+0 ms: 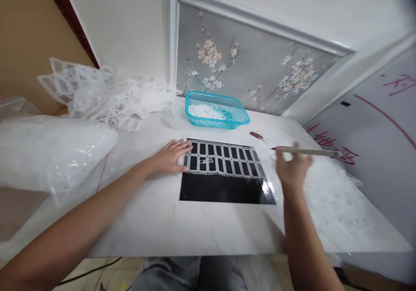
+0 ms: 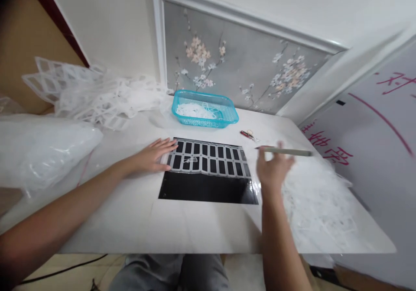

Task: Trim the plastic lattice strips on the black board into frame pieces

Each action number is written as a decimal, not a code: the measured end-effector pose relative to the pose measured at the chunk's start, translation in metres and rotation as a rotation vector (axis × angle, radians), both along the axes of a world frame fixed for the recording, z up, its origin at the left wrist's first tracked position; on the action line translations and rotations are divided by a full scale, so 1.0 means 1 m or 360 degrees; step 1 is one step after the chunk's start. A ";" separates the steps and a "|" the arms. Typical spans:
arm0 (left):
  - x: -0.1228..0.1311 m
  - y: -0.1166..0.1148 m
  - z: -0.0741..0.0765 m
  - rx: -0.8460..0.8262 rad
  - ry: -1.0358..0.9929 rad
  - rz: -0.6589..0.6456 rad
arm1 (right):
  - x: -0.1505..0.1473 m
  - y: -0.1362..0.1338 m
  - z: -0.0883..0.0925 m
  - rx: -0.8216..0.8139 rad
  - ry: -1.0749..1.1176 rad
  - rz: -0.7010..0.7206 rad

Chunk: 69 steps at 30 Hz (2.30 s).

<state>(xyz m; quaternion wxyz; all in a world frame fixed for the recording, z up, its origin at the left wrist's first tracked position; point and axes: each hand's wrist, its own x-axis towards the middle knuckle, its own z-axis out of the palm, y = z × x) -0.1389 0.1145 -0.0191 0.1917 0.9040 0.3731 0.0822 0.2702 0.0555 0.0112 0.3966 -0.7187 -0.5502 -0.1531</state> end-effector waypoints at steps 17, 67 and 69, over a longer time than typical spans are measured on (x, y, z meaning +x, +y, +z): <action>-0.011 0.016 -0.011 0.0109 -0.0233 -0.0009 | -0.126 0.000 -0.015 -0.0453 0.0392 0.0993; 0.018 -0.017 -0.005 0.0208 -0.0187 -0.0050 | -0.168 0.047 -0.036 -0.0490 0.0817 0.0978; 0.019 -0.018 -0.004 0.0193 -0.0187 -0.0058 | -0.167 0.045 -0.039 -0.0477 0.0776 0.0966</action>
